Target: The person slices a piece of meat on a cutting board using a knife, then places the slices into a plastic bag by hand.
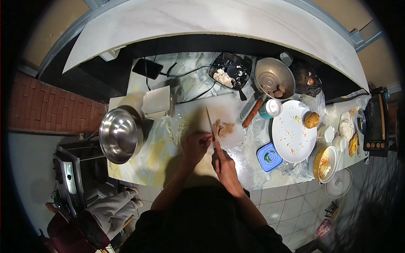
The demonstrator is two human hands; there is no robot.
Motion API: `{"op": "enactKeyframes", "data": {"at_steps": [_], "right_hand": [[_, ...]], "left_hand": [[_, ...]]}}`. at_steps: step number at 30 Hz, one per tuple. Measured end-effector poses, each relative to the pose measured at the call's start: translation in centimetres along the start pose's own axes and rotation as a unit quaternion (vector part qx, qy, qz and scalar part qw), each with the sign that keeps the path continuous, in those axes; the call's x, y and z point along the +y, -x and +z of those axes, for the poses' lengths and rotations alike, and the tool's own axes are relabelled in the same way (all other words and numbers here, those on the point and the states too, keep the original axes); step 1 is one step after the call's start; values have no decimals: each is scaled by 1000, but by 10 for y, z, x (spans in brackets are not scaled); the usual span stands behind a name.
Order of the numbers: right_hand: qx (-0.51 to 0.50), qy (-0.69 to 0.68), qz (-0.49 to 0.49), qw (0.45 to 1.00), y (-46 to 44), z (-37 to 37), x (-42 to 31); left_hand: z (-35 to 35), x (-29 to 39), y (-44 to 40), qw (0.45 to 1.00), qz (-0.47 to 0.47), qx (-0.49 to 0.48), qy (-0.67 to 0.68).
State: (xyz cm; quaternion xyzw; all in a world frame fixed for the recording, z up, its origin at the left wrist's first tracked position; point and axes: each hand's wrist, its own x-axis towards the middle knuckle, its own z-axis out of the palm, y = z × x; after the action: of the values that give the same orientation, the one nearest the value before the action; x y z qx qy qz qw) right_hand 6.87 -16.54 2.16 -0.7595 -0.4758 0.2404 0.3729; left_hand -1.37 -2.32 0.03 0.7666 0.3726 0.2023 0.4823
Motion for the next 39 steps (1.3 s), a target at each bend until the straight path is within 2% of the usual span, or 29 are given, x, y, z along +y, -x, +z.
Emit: {"op": "enactKeyframes", "data": {"at_steps": [8,10,11,18,22,24,27,29,32,35,39], "right_hand": [[1,-14,8,1000,1,1,-5],[0,-13,8,1000,0,4,-2],[-8,4,19,1000,0,7,-1],[-58,136,26,989,3,9,-8],[-60,105,25,992,2,1,-4],[-36,61,42,997,4,0,0],[3,14,25,1000,4,-1,10],[12,7,19,1000,3,1,11],[20,-2,14,1000,2,3,8],[16,-2,18,1000,2,3,3],[12,6,17,1000,2,0,0]], "left_hand": [[1,0,3,997,-26,-15,69],[-4,9,2,999,-16,-9,39],[-4,13,2,1000,-6,-4,10],[-1,0,-1,1000,-7,-2,29],[-3,6,-1,999,-16,-5,28],[-4,6,-1,999,-9,-5,34],[1,-1,0,997,-49,-10,53],[2,-7,1,999,-6,1,50],[0,-6,2,998,-2,-6,65],[-5,0,3,996,-37,-46,74],[-1,-2,1,996,-38,-41,64]]}}
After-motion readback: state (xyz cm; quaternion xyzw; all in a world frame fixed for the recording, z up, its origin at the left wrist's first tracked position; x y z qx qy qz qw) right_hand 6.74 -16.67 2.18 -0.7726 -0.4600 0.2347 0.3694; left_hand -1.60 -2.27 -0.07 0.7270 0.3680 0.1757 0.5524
